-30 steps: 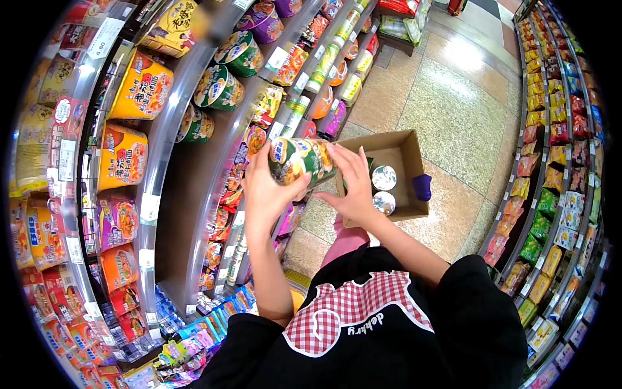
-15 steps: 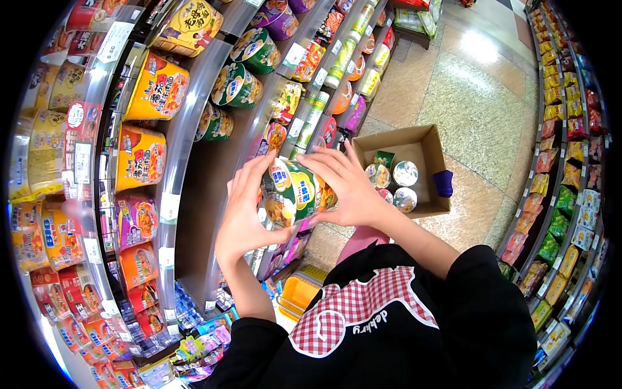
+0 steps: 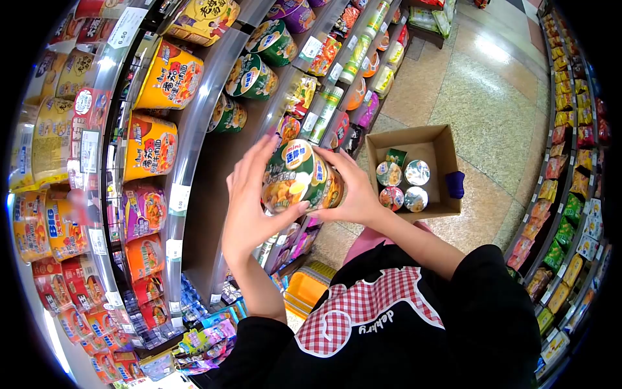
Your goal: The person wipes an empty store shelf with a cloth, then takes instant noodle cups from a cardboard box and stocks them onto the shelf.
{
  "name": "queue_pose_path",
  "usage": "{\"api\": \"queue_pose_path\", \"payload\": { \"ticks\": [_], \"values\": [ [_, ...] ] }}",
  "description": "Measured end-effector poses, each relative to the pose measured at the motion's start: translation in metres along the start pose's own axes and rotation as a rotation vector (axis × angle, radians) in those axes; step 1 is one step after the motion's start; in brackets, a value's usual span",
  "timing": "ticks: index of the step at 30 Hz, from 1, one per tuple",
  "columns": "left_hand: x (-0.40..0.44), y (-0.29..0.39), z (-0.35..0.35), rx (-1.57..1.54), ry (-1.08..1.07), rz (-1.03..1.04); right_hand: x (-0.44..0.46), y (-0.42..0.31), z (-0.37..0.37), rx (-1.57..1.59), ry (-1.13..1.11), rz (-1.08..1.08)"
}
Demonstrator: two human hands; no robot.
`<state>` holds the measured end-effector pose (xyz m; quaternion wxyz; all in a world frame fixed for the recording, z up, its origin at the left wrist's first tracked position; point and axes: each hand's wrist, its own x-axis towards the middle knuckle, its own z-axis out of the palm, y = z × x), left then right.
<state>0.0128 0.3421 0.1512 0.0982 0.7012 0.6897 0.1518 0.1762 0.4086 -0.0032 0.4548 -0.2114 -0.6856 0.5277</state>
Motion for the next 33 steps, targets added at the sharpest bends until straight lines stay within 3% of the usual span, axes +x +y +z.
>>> {"api": "queue_pose_path", "payload": {
  "ticks": [3,7,11,20,33],
  "values": [
    [-0.016,0.018,0.008,-0.038,0.357,-0.109,0.002,0.01,0.019,0.222,0.057,0.139],
    [-0.048,0.023,0.054,-0.378,0.862,-0.412,0.023,0.027,0.049,0.196,0.166,0.104],
    [-0.051,-0.012,0.087,-0.744,0.729,-0.514,0.053,0.039,0.075,0.037,0.194,-0.054],
    [-0.019,-0.07,0.094,-0.953,0.65,-0.492,0.094,0.063,0.114,-0.028,0.242,-0.169],
    [-0.003,-0.125,0.088,-0.744,0.522,-0.513,0.127,0.08,0.129,-0.143,0.248,-0.133]
  ]
}}
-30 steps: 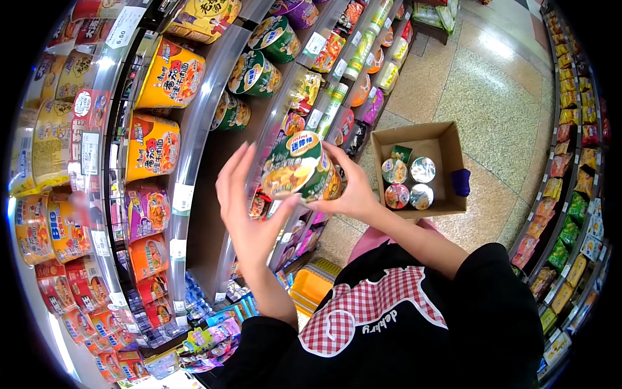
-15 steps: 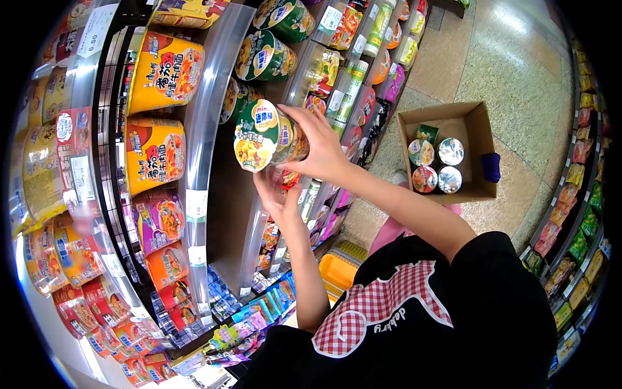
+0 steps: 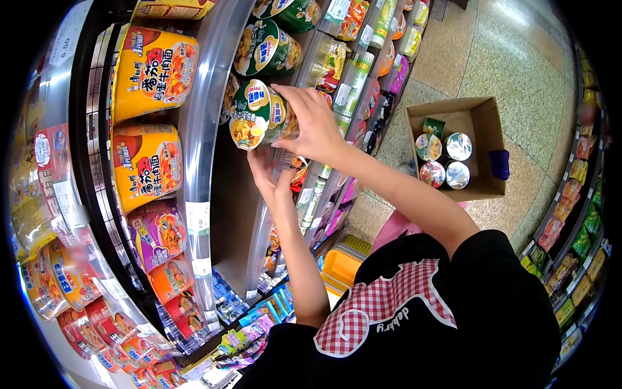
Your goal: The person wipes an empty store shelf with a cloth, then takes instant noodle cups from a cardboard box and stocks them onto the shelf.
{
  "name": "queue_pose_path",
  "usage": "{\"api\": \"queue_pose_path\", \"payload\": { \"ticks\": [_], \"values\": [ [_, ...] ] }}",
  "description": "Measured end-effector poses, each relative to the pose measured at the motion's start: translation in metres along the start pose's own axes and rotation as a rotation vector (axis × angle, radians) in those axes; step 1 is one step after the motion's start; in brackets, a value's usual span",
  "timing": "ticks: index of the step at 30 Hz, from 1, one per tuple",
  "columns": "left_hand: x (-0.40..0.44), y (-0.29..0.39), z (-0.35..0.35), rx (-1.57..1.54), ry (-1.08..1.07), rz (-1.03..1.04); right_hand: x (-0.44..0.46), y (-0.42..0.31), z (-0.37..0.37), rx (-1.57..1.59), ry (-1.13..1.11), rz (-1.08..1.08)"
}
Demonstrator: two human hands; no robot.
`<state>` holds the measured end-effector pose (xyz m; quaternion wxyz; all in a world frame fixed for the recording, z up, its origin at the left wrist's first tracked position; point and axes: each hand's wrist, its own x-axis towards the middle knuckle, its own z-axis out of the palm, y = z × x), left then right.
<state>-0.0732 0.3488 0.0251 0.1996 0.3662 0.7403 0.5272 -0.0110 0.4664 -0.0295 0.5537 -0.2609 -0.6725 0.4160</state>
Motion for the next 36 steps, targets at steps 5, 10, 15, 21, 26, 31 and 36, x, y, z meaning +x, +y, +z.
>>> {"api": "queue_pose_path", "payload": {
  "ticks": [5,10,15,21,26,31,36],
  "values": [
    [0.012,0.002,0.0,-0.004,-0.004,0.003,0.008,0.002,0.007,-0.009,-0.01,0.012],
    [0.02,-0.004,-0.005,-0.002,0.043,-0.017,0.012,0.006,0.019,0.004,-0.04,0.038],
    [0.027,-0.014,-0.015,0.011,0.075,-0.011,0.016,0.01,0.033,0.009,-0.044,-0.002],
    [0.034,-0.019,-0.023,0.026,0.108,-0.022,0.018,0.014,0.049,0.014,-0.051,-0.025],
    [0.036,-0.028,-0.028,0.015,0.119,-0.057,0.017,0.021,0.055,-0.008,-0.094,-0.024],
    [0.036,-0.032,-0.022,-0.014,0.074,-0.04,0.016,0.025,0.047,-0.027,-0.069,-0.039],
    [0.039,-0.029,-0.013,-0.024,0.056,-0.015,0.012,0.023,0.042,-0.086,-0.007,-0.02]
  ]
}}
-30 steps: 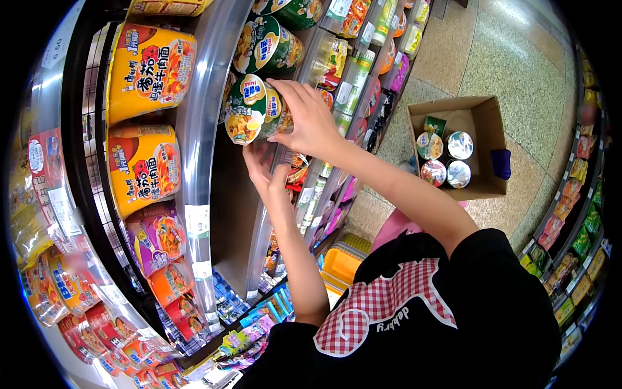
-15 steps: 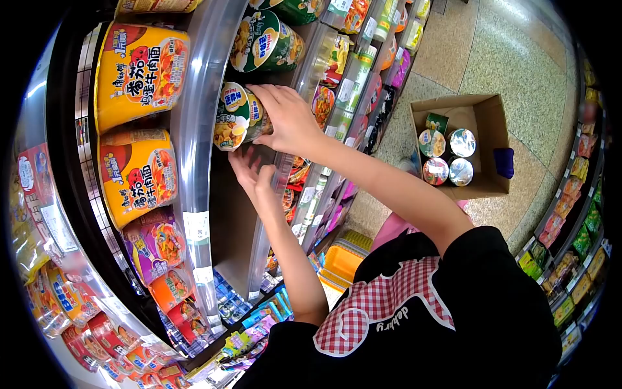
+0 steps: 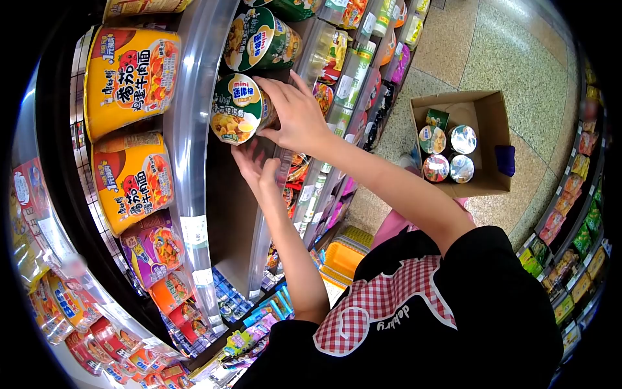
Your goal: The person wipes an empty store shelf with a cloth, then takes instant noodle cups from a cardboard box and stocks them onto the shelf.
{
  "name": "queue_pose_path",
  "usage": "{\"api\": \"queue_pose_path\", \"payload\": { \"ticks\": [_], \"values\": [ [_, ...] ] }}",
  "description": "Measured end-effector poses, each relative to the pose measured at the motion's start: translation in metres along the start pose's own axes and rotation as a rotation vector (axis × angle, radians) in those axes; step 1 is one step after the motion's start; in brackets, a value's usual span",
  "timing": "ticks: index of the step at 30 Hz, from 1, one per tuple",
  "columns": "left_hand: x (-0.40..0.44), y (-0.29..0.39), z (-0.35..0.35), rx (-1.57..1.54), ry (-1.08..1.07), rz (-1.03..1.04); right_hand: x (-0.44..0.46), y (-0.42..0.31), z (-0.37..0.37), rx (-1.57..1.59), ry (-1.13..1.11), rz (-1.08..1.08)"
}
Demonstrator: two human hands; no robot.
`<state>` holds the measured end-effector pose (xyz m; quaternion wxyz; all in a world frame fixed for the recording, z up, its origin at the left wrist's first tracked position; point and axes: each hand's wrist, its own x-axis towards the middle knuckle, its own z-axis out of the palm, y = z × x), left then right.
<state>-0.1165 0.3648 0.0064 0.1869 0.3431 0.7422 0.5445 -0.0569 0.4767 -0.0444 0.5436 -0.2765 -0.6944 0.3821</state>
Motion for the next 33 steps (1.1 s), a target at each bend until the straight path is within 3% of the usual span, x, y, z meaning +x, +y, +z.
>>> {"api": "queue_pose_path", "payload": {
  "ticks": [28,33],
  "values": [
    [0.002,-0.003,-0.011,-0.014,-0.027,-0.065,0.006,-0.005,0.009,-0.103,-0.138,-0.012],
    [0.006,-0.006,-0.009,-0.059,-0.021,-0.08,-0.002,-0.003,0.01,-0.078,-0.05,0.036]
  ]
}}
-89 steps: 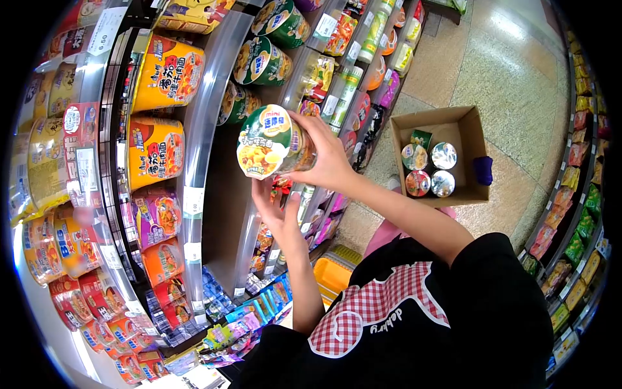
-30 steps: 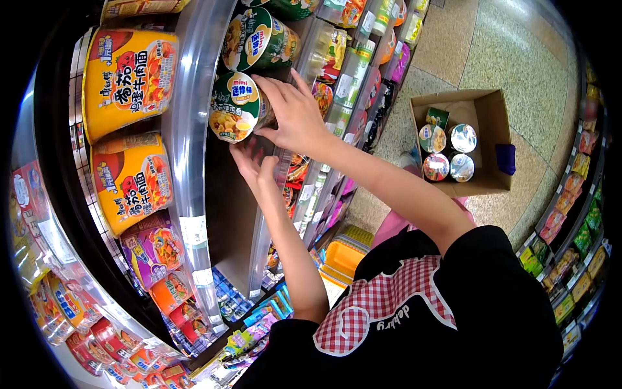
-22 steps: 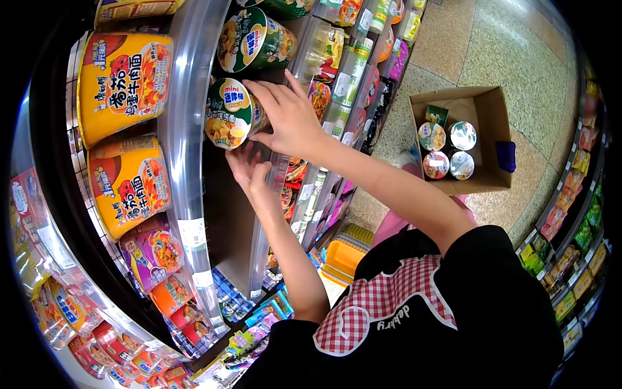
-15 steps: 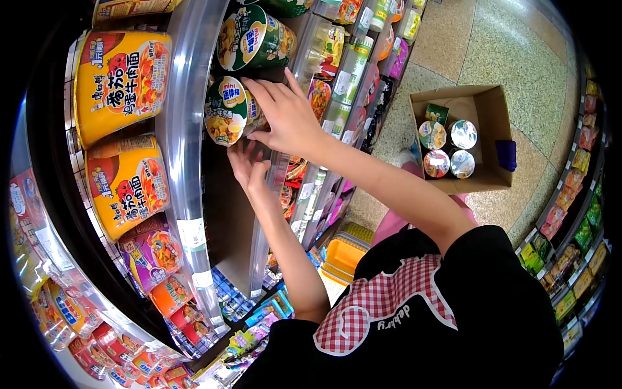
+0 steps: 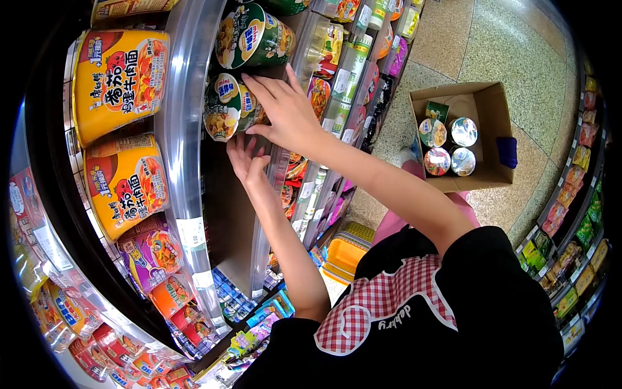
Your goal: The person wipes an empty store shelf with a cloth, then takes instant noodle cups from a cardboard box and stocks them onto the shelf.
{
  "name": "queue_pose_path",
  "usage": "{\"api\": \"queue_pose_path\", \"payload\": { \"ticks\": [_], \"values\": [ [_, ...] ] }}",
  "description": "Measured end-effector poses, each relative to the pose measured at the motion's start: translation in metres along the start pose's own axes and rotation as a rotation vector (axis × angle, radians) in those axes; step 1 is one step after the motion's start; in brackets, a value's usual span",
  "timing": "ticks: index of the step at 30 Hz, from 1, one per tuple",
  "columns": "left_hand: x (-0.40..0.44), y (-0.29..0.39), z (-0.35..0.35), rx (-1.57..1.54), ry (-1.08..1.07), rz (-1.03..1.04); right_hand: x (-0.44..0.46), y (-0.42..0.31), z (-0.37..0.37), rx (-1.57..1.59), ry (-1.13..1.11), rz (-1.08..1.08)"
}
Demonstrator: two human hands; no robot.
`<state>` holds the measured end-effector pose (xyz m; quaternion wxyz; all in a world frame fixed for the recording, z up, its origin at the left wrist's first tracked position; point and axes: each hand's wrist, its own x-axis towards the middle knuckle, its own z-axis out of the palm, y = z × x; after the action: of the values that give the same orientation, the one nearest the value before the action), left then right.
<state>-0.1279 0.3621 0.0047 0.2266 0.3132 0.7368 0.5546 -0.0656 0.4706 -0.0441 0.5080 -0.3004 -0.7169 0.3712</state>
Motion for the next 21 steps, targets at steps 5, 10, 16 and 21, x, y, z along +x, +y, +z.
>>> {"api": "queue_pose_path", "payload": {
  "ticks": [5,10,16,21],
  "values": [
    [0.009,-0.004,0.007,-0.072,0.008,0.033,-0.012,0.0,0.004,0.041,0.018,0.062],
    [0.002,0.007,0.019,-0.025,0.038,0.027,-0.007,0.002,0.0,0.06,0.036,0.051],
    [-0.011,0.013,0.024,-0.083,0.055,-0.018,0.001,0.008,-0.008,0.016,-0.089,0.003],
    [-0.002,0.015,0.03,-0.054,0.084,0.011,0.0,0.006,-0.004,-0.02,-0.08,0.047]
  ]
}}
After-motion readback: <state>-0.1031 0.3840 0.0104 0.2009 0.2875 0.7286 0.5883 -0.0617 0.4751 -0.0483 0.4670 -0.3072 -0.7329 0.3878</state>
